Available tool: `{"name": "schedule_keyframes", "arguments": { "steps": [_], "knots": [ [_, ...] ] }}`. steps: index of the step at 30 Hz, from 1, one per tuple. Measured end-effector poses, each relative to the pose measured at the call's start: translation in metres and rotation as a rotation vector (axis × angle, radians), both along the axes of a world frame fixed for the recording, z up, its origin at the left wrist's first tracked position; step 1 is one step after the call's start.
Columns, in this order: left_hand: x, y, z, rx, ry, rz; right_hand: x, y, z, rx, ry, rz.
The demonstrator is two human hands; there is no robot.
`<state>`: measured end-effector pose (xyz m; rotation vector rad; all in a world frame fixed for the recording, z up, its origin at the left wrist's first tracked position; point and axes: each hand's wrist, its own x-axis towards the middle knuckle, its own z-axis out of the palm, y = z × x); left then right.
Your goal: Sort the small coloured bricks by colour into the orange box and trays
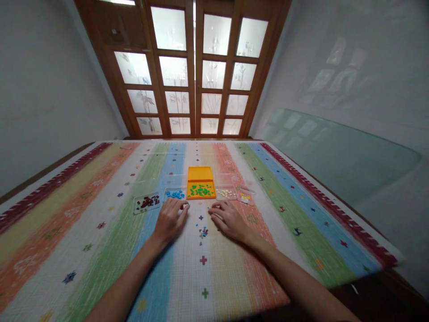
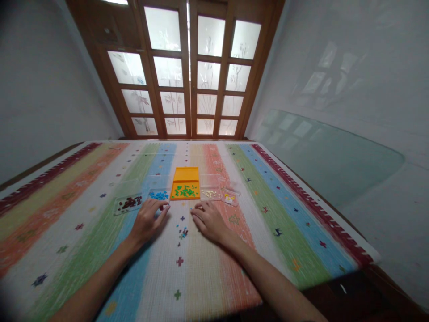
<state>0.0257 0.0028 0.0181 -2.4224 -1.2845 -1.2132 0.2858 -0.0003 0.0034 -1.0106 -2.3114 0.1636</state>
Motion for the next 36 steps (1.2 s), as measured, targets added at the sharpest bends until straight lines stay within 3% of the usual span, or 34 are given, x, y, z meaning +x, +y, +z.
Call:
{"name": "schedule_keyframes", "arguments": {
  "steps": [4,8,16,21,24,31,36],
  "knots": [
    [-0.023,0.016,-0.004,0.003,0.016,0.191,0.001,0.001,-0.006,0.032,-0.063,0.017],
    [-0.035,0.024,-0.007,0.006,0.055,0.299,0.0,0.0,-0.007,-0.005,-0.072,0.02],
    [-0.043,0.032,-0.011,-0.069,0.088,0.342,-0.001,0.0,-0.005,-0.005,-0.08,0.016],
    [-0.041,0.024,-0.006,-0.021,0.065,0.344,-0.002,0.0,-0.004,0.024,-0.103,0.03],
    [-0.03,0.015,-0.003,0.0,0.051,0.26,-0.003,0.001,-0.005,0.021,-0.114,0.024],
    [0.02,-0.012,-0.003,-0.096,0.102,-0.15,-0.004,-0.004,0.004,-0.093,-0.017,0.058],
    [0.035,-0.019,-0.007,-0.133,0.089,-0.243,-0.005,-0.011,0.018,-0.3,0.124,0.164]
  ]
}}
